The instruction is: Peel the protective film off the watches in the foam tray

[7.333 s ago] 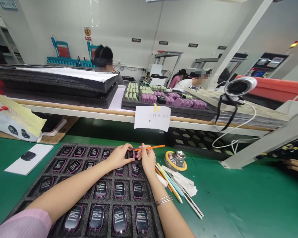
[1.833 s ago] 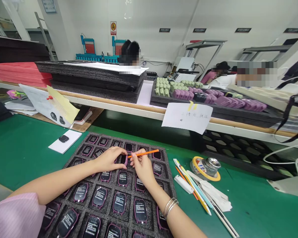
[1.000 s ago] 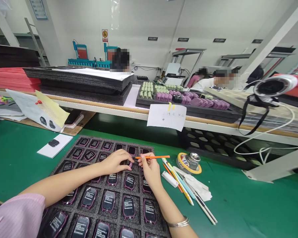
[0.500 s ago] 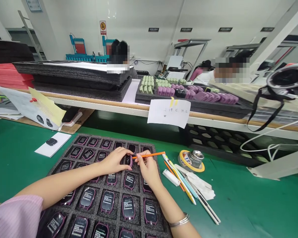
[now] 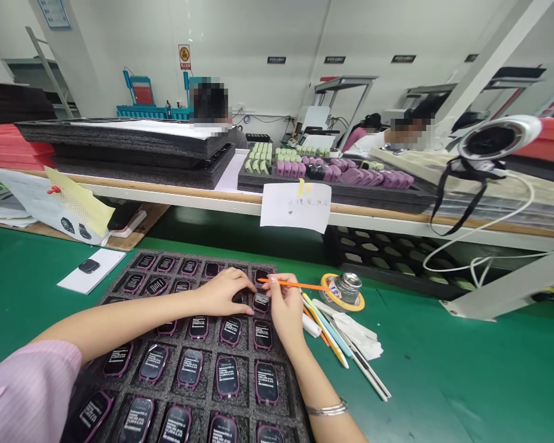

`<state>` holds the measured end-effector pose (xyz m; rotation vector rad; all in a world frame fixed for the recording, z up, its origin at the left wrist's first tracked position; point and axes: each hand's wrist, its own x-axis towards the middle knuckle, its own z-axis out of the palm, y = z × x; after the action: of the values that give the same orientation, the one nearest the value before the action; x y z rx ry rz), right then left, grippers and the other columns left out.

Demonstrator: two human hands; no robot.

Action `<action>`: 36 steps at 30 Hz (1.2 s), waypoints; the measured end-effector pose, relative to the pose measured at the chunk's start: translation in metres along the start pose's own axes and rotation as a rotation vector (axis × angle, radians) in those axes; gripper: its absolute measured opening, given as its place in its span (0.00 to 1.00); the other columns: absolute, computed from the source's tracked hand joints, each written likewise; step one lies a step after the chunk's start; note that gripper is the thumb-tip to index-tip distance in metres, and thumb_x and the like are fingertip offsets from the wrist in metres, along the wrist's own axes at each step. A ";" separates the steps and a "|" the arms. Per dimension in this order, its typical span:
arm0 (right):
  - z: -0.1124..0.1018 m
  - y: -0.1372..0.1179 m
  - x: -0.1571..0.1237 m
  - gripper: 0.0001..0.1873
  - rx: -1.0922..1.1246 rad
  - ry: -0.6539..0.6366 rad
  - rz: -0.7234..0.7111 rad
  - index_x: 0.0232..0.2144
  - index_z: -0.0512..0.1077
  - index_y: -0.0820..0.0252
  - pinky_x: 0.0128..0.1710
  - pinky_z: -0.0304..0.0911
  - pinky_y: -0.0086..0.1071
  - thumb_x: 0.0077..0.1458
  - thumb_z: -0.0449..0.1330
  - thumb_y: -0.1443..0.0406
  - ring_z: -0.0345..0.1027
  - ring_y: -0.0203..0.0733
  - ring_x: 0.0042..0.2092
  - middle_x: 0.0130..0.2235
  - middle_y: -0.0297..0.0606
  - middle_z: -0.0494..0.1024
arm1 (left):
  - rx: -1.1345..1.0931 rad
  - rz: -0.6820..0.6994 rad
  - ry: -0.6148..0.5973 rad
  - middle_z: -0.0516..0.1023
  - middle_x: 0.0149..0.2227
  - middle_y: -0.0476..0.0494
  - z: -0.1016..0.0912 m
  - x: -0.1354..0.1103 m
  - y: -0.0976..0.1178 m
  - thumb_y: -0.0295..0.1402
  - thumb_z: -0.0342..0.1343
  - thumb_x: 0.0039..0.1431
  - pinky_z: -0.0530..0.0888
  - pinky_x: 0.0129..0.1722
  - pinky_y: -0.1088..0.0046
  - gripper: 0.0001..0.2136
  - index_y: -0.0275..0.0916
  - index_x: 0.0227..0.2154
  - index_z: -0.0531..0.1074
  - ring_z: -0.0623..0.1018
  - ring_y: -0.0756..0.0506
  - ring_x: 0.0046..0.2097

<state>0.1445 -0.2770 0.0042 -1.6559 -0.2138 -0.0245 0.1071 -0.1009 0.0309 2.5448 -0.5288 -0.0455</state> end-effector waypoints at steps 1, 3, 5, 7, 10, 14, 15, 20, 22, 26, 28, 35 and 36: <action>-0.005 0.000 0.001 0.39 0.029 0.051 -0.003 0.39 0.64 0.65 0.34 0.62 0.30 0.46 0.57 0.34 0.63 0.34 0.30 0.32 0.41 0.71 | 0.016 0.066 0.020 0.69 0.51 0.41 0.007 0.004 0.001 0.45 0.65 0.53 0.63 0.59 0.59 0.24 0.40 0.50 0.74 0.67 0.41 0.55; -0.014 0.001 0.003 0.40 0.079 0.091 0.007 0.39 0.65 0.66 0.32 0.61 0.29 0.45 0.57 0.34 0.62 0.32 0.29 0.32 0.41 0.71 | 0.089 0.187 0.028 0.65 0.57 0.37 0.022 0.011 0.002 0.48 0.60 0.58 0.61 0.61 0.56 0.22 0.42 0.51 0.75 0.63 0.37 0.61; -0.019 0.002 0.004 0.42 0.129 0.091 0.034 0.38 0.65 0.67 0.30 0.61 0.28 0.43 0.58 0.33 0.61 0.31 0.28 0.31 0.40 0.70 | 0.164 0.256 0.032 0.61 0.61 0.34 0.032 0.016 0.000 0.49 0.56 0.61 0.56 0.64 0.53 0.21 0.41 0.50 0.76 0.57 0.33 0.65; -0.020 0.003 0.004 0.42 0.160 0.084 0.067 0.38 0.64 0.67 0.28 0.61 0.28 0.41 0.59 0.33 0.61 0.31 0.26 0.31 0.39 0.70 | 0.190 0.284 0.081 0.63 0.59 0.35 0.036 0.017 -0.003 0.49 0.55 0.62 0.54 0.65 0.52 0.20 0.40 0.47 0.77 0.57 0.33 0.65; -0.017 0.004 0.003 0.45 0.158 0.060 0.122 0.36 0.61 0.66 0.25 0.62 0.28 0.37 0.59 0.31 0.62 0.31 0.24 0.30 0.38 0.70 | 0.097 0.274 0.152 0.71 0.50 0.42 0.032 0.013 -0.008 0.46 0.59 0.60 0.59 0.62 0.58 0.18 0.41 0.47 0.74 0.66 0.39 0.58; -0.011 0.008 0.001 0.45 0.087 -0.025 0.132 0.35 0.60 0.65 0.25 0.63 0.28 0.37 0.57 0.29 0.64 0.32 0.25 0.29 0.38 0.70 | -0.064 0.195 0.169 0.74 0.46 0.48 0.029 0.009 -0.010 0.40 0.63 0.57 0.63 0.56 0.67 0.15 0.40 0.45 0.73 0.71 0.46 0.51; -0.010 0.011 0.001 0.45 0.058 -0.043 0.125 0.35 0.60 0.65 0.25 0.63 0.28 0.39 0.55 0.29 0.64 0.32 0.25 0.29 0.38 0.70 | -0.069 0.195 0.175 0.74 0.46 0.47 0.029 0.008 -0.010 0.40 0.64 0.57 0.63 0.56 0.67 0.15 0.40 0.45 0.74 0.71 0.46 0.51; -0.010 0.021 0.001 0.42 -0.003 -0.065 0.107 0.35 0.59 0.64 0.22 0.60 0.26 0.44 0.52 0.30 0.62 0.31 0.23 0.26 0.36 0.68 | -0.099 0.141 0.183 0.73 0.46 0.45 0.032 0.009 -0.006 0.40 0.65 0.54 0.65 0.54 0.66 0.19 0.37 0.46 0.71 0.70 0.44 0.49; -0.010 0.022 0.001 0.41 -0.011 -0.082 0.098 0.35 0.59 0.64 0.21 0.59 0.25 0.46 0.53 0.31 0.61 0.30 0.22 0.26 0.35 0.68 | -0.129 0.102 0.187 0.72 0.46 0.44 0.032 0.010 -0.004 0.40 0.67 0.52 0.66 0.52 0.65 0.23 0.35 0.46 0.68 0.70 0.44 0.49; -0.010 0.022 0.000 0.40 -0.029 -0.098 0.081 0.35 0.59 0.64 0.21 0.58 0.25 0.48 0.52 0.32 0.60 0.29 0.22 0.27 0.37 0.69 | -0.169 0.043 0.167 0.72 0.46 0.43 0.032 0.011 -0.003 0.39 0.68 0.50 0.67 0.52 0.64 0.26 0.33 0.47 0.65 0.70 0.43 0.50; -0.011 0.022 0.000 0.39 -0.055 -0.106 0.066 0.34 0.58 0.64 0.21 0.58 0.25 0.48 0.51 0.32 0.61 0.30 0.22 0.27 0.37 0.69 | -0.173 0.039 0.164 0.71 0.46 0.43 0.033 0.012 -0.005 0.39 0.69 0.49 0.67 0.52 0.64 0.26 0.33 0.46 0.65 0.70 0.43 0.50; -0.012 0.020 0.000 0.38 -0.122 -0.109 0.044 0.32 0.57 0.62 0.23 0.58 0.28 0.50 0.49 0.32 0.61 0.32 0.23 0.26 0.37 0.68 | -0.112 0.200 0.289 0.71 0.44 0.45 0.028 0.008 0.003 0.41 0.67 0.52 0.65 0.52 0.66 0.21 0.34 0.43 0.68 0.69 0.44 0.49; -0.012 0.019 0.000 0.38 -0.137 -0.102 0.041 0.31 0.58 0.62 0.25 0.59 0.29 0.49 0.49 0.31 0.62 0.32 0.24 0.26 0.37 0.68 | -0.085 0.283 0.318 0.71 0.42 0.46 0.027 0.006 0.008 0.41 0.65 0.55 0.64 0.51 0.66 0.17 0.36 0.41 0.70 0.69 0.45 0.47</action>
<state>0.1489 -0.2904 -0.0129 -1.7998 -0.2598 0.0778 0.1061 -0.1232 0.0121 2.3099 -0.7325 0.4217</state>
